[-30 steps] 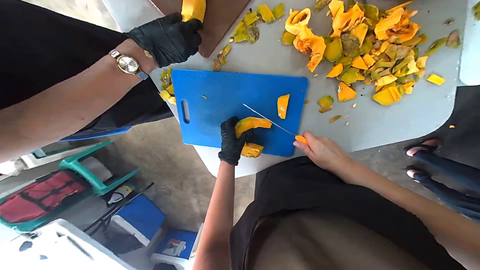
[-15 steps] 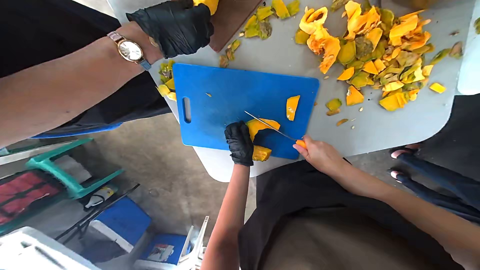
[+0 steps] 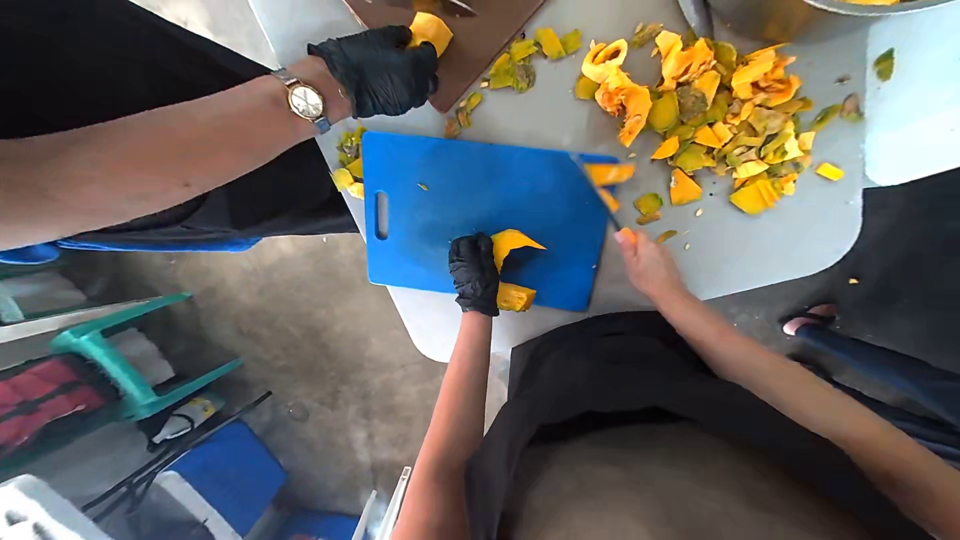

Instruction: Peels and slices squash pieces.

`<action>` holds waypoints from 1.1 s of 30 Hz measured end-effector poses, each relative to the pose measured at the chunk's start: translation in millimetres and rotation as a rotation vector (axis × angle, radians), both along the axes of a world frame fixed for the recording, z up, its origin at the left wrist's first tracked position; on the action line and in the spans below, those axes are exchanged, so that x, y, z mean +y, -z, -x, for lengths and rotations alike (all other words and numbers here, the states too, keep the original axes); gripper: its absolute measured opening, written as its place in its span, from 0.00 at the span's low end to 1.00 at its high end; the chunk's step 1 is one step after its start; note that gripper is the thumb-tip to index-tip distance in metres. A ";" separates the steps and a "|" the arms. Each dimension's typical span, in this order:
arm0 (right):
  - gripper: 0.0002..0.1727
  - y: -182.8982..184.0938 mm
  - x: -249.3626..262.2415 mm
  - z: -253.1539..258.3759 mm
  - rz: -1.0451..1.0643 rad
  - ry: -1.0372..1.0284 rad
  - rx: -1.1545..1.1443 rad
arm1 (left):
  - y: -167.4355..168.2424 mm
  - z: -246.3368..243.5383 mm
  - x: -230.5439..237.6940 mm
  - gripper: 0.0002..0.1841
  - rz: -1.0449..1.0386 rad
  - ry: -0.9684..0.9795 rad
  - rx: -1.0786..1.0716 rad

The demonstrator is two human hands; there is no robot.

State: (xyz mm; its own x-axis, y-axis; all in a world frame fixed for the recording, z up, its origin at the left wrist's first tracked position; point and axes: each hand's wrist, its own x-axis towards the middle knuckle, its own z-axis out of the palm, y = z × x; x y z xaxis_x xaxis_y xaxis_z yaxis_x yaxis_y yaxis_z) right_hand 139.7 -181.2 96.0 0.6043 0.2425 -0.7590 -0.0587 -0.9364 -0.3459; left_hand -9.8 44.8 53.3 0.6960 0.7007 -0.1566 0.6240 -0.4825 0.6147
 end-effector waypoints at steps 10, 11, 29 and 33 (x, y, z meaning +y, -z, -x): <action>0.29 -35.9 -37.8 11.1 -0.248 0.039 -0.243 | -39.2 15.3 -3.6 0.36 0.096 -0.042 0.021; 0.29 -34.0 -39.0 18.0 -0.292 0.030 -0.263 | -42.1 21.2 -7.5 0.37 0.088 -0.098 -0.100; 0.32 -79.5 11.2 66.8 -0.774 -0.466 -0.277 | -129.8 27.3 -18.9 0.39 -0.039 -0.213 -0.256; 0.29 -64.1 -4.5 58.2 -0.665 -0.253 -0.063 | -117.9 28.7 -28.4 0.36 0.126 -0.282 -0.281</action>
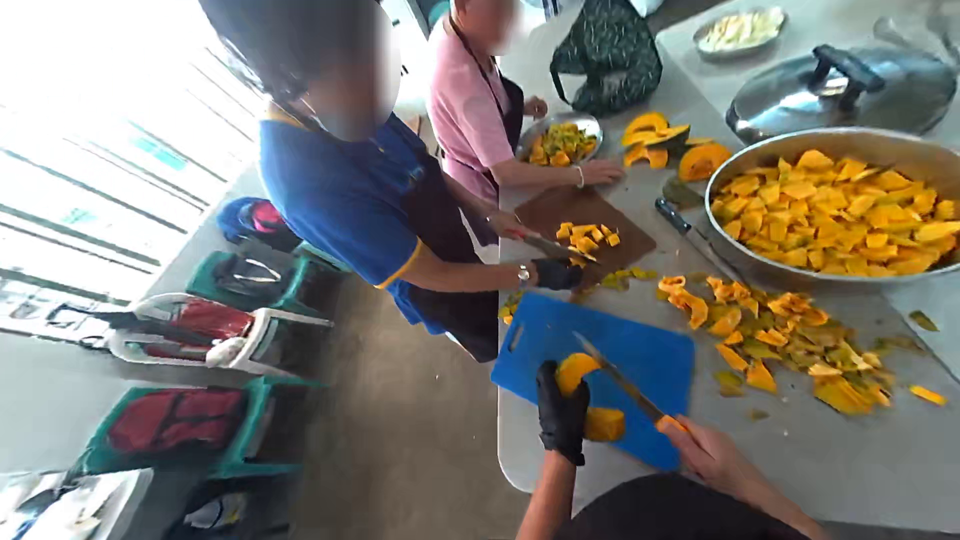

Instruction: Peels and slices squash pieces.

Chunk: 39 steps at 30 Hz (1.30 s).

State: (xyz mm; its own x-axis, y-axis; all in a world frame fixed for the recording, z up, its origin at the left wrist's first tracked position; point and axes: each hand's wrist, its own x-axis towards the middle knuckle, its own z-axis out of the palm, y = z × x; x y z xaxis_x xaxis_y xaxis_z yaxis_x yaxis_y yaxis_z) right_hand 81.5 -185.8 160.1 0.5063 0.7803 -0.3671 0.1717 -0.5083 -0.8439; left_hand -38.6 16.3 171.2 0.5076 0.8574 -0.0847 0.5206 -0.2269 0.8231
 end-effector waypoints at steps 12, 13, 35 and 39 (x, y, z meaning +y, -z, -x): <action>0.32 31.7 -76.7 -15.2 0.385 0.671 0.201 | 43.3 6.1 18.8 0.35 0.320 0.018 0.108; 0.32 29.2 -73.9 -10.8 0.401 0.639 0.183 | 47.2 -0.3 19.9 0.35 0.321 0.058 0.155; 0.30 24.9 -18.4 -24.7 0.494 -0.187 -0.098 | 104.0 -40.1 -12.9 0.24 0.007 0.162 0.486; 0.31 25.8 -9.2 -27.0 0.597 -0.232 -0.076 | 108.8 -41.6 -15.6 0.22 -0.005 0.103 0.503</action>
State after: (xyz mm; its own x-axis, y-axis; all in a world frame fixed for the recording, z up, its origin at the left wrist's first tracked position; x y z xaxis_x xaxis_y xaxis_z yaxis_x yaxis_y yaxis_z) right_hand 108.5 -194.9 134.4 0.3911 0.5451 -0.7416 0.3818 -0.8292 -0.4082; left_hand 3.0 0.8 62.4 0.4872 0.8058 -0.3366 0.8266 -0.3012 0.4754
